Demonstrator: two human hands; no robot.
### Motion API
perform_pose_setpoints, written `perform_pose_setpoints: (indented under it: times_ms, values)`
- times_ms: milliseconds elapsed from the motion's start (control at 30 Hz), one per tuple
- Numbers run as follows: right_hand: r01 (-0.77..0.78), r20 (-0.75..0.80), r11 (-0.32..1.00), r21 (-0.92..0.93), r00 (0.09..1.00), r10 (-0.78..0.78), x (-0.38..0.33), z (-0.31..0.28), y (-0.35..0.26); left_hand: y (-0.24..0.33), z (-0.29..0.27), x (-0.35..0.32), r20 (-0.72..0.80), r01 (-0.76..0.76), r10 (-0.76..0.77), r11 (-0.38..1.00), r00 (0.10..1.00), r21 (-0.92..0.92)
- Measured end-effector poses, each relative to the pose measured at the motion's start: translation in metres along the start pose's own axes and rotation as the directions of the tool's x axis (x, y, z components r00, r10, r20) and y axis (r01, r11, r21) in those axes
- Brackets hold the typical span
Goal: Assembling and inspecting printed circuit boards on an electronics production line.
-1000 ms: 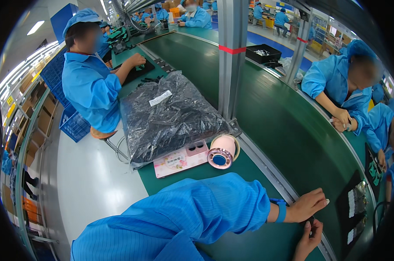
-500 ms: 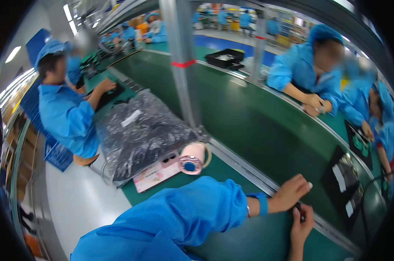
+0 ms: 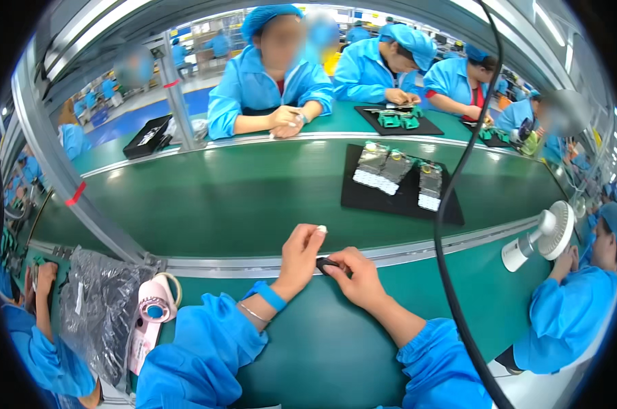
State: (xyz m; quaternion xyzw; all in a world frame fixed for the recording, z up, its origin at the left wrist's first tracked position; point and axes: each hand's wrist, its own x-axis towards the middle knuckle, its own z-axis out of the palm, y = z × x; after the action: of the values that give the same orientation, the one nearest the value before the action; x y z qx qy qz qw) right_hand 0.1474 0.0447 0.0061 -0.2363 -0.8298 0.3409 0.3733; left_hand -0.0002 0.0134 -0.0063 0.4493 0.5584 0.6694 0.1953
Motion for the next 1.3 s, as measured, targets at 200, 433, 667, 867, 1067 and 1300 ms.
perform_pose_setpoints:
  times_ms: [200, 433, 667, 867, 1067, 1300]
  values:
    - [0.085, -0.01, 0.996, -0.001, 0.996, -0.085, -0.003, 0.002, 0.005, 0.008, -0.001, -0.005, 0.064, 0.109, -0.105, 0.993, 0.992, -0.053]
    - [0.077, -0.019, 0.997, -0.018, 0.997, -0.078, -0.003, 0.002, 0.006, 0.001, -0.002, -0.003, 0.106, 0.103, -0.105, 0.994, 0.989, 0.02]
    - [0.044, 0.063, 0.999, 0.013, 0.997, -0.044, 0.001, -0.006, 0.008, 0.011, 0.003, 0.002, 0.126, 0.151, -0.15, 0.989, 0.981, 0.0]
    - [-0.053, 0.109, 0.998, 0.03, 0.993, 0.049, -0.001, -0.006, 0.002, 0.014, -0.002, -0.001, 0.157, 0.165, -0.161, 0.986, 0.974, -0.01]
    - [-0.047, 0.09, 0.996, 0.075, 0.995, 0.04, -0.001, -0.005, 0.001, 0.012, -0.003, -0.001, 0.157, 0.178, -0.175, 0.984, 0.972, -0.005]
    - [-0.173, 0.059, 0.979, 0.106, 0.984, 0.167, -0.003, -0.006, 0.002, 0.014, 0.002, -0.001, 0.135, 0.192, -0.183, 0.979, 0.974, -0.063]
